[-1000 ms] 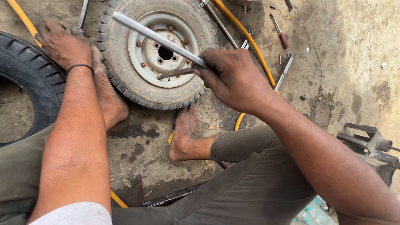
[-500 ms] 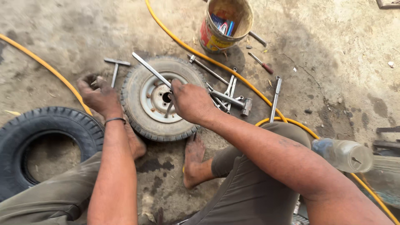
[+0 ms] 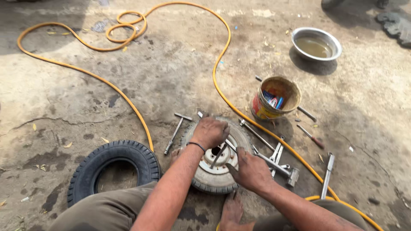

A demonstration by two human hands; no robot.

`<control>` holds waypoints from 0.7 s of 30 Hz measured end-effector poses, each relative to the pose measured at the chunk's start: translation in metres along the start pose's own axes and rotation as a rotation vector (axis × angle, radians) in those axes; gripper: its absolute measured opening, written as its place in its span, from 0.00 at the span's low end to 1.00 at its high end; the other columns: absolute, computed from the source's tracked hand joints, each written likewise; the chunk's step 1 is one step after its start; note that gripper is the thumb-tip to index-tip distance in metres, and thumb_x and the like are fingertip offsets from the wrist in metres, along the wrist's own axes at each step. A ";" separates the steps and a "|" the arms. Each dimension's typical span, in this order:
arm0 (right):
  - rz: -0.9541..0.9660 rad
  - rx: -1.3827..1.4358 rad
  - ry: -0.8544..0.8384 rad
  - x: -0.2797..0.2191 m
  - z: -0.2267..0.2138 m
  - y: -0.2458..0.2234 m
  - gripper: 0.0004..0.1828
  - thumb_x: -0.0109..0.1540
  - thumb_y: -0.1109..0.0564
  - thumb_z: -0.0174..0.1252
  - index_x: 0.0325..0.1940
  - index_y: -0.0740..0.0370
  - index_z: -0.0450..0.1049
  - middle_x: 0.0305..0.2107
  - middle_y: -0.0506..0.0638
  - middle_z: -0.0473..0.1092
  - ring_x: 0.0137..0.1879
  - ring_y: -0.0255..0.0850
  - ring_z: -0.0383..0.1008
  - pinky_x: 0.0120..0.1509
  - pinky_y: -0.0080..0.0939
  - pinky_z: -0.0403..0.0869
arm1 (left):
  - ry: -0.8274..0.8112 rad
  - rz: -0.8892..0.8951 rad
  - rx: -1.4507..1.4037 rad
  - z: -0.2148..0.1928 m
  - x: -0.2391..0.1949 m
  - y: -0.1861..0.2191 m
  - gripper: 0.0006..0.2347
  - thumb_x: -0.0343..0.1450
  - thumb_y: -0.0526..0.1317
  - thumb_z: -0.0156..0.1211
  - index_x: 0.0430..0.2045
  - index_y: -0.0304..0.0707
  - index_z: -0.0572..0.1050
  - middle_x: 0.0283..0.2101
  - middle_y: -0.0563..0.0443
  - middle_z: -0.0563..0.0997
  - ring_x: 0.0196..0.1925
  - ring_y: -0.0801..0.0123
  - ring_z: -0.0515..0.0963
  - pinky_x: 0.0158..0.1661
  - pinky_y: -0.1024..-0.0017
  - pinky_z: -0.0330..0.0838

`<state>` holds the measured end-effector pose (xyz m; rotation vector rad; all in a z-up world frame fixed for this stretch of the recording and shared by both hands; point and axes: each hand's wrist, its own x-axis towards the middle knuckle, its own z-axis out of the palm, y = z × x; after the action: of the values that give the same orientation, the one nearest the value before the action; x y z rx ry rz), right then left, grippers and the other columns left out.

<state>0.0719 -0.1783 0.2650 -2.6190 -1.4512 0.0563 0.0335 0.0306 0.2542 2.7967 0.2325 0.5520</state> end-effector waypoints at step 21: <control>-0.143 -0.266 0.090 0.084 -0.009 0.037 0.06 0.61 0.53 0.54 0.33 0.53 0.77 0.34 0.50 0.75 0.46 0.49 0.77 0.52 0.54 0.71 | -0.465 -0.348 -0.253 0.009 -0.031 -0.008 0.14 0.61 0.51 0.69 0.28 0.39 0.85 0.28 0.42 0.85 0.34 0.53 0.87 0.37 0.58 0.80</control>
<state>0.1487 -0.1281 0.2715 -2.6650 -1.7135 -0.2859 0.0075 0.0298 0.2332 2.4688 0.4936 -0.1427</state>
